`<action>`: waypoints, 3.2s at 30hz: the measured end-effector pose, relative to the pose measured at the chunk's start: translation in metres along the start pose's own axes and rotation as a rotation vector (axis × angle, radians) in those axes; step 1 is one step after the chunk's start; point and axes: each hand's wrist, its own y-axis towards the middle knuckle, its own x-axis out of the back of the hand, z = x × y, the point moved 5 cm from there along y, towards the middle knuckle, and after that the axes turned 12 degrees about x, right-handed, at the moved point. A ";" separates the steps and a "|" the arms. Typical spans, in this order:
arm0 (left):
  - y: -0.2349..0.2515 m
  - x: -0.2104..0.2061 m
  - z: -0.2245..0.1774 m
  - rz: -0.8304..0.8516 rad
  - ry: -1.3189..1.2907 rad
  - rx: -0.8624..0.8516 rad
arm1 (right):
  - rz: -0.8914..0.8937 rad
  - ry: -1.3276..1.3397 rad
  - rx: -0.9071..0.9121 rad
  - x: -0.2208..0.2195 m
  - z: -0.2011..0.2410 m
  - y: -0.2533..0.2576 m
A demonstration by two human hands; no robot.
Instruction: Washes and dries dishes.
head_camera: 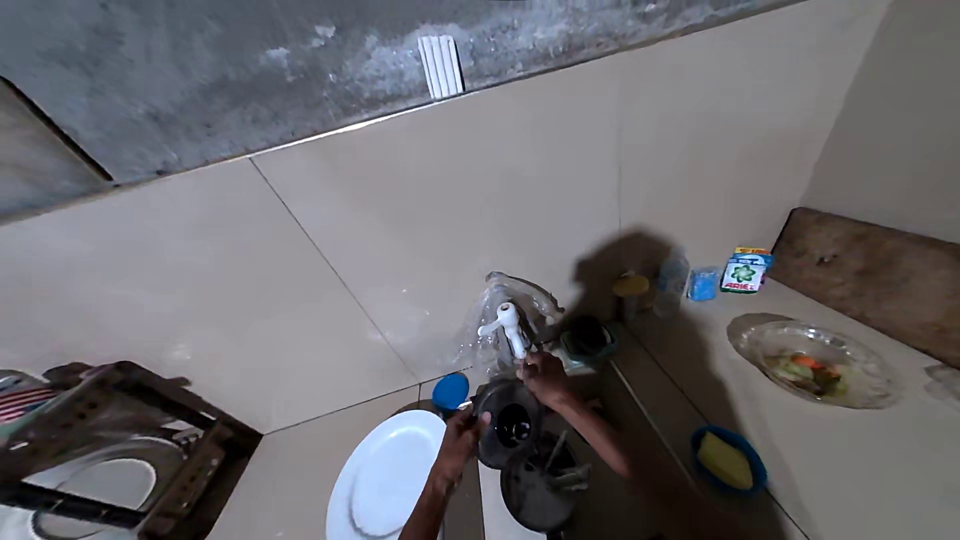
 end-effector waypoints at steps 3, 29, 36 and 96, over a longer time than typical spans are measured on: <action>0.002 -0.003 0.023 -0.047 -0.156 0.093 | 0.105 0.371 -0.089 -0.011 0.005 0.007; 0.005 -0.026 0.041 -0.072 -0.553 0.261 | 0.417 0.495 -0.037 0.007 -0.015 0.005; 0.002 -0.033 0.044 -0.046 -0.547 0.298 | 0.134 0.227 0.054 0.005 -0.019 0.003; 0.030 -0.093 -0.005 -0.285 -0.117 0.253 | -0.362 0.309 -0.173 0.040 -0.091 -0.091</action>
